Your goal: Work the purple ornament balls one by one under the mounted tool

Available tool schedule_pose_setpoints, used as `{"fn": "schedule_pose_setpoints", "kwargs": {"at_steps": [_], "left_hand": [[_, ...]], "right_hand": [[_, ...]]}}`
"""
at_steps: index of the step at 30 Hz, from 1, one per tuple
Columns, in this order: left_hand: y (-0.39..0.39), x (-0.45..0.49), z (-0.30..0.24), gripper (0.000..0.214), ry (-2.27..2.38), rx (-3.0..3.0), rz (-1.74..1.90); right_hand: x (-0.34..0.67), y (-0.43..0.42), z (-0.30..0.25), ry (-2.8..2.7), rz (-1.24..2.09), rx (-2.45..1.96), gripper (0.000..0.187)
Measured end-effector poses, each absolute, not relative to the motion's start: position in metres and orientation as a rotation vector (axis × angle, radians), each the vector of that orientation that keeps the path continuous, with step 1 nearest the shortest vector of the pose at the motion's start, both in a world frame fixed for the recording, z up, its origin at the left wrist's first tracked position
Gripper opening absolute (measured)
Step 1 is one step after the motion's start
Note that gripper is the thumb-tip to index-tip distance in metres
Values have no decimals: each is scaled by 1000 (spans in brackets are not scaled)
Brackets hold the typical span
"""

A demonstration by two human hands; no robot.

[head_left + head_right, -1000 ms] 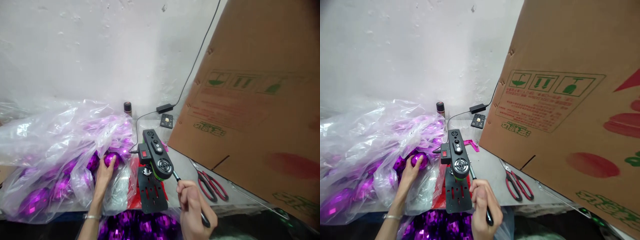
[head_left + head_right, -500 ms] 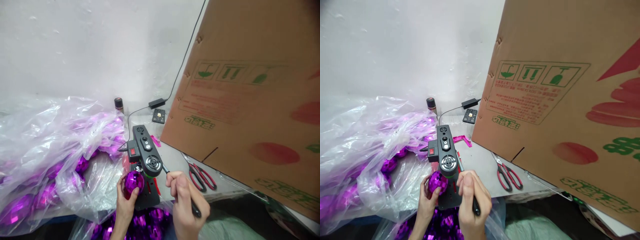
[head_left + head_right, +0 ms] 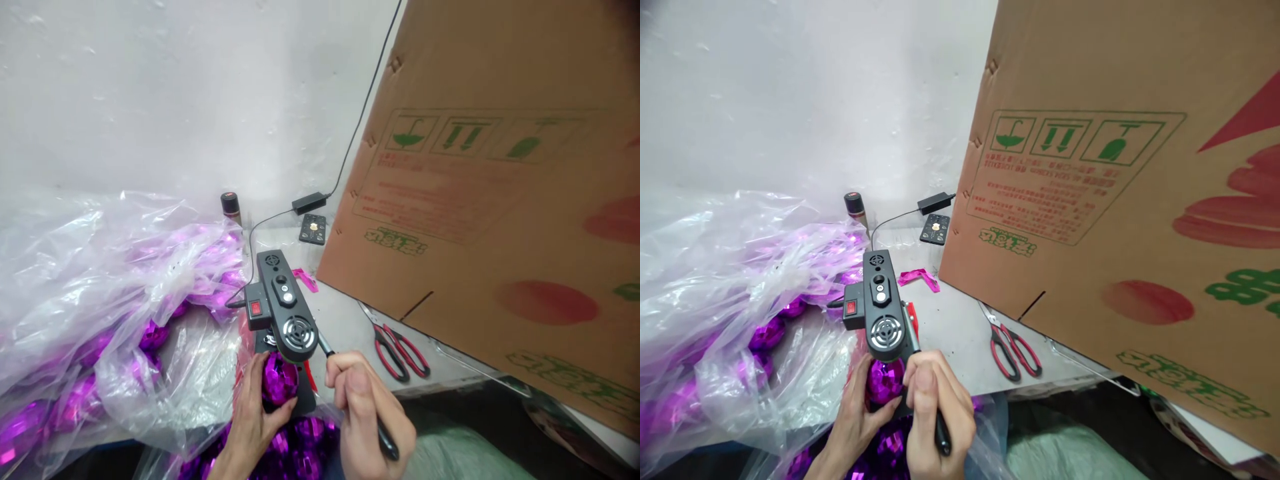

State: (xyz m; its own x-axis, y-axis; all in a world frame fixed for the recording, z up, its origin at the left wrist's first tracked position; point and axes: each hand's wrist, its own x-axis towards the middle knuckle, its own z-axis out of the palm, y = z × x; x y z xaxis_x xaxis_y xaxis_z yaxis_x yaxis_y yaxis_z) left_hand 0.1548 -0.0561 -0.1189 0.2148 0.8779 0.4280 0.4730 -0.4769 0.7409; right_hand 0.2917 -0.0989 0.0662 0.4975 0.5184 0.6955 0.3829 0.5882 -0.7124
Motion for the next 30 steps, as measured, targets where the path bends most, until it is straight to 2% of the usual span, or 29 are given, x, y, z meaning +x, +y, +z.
{"fn": "schedule_pose_setpoints", "kwargs": {"at_steps": [6,13,20,30], "left_hand": [[-44,170,-101,73,1239,1892,1055],[-42,175,-117,77,1232,1775,1130],[-42,180,-109,75,1239,1773,1192],[-43,184,-115,69,1282,1864,1245]], "right_hand": [[292,-101,69,-1092,131,-1013,42],[288,-101,59,-1021,104,-1017,46],[283,-95,31,-931,6,-963,48],[276,-87,42,-868,-37,-957,58]]}}
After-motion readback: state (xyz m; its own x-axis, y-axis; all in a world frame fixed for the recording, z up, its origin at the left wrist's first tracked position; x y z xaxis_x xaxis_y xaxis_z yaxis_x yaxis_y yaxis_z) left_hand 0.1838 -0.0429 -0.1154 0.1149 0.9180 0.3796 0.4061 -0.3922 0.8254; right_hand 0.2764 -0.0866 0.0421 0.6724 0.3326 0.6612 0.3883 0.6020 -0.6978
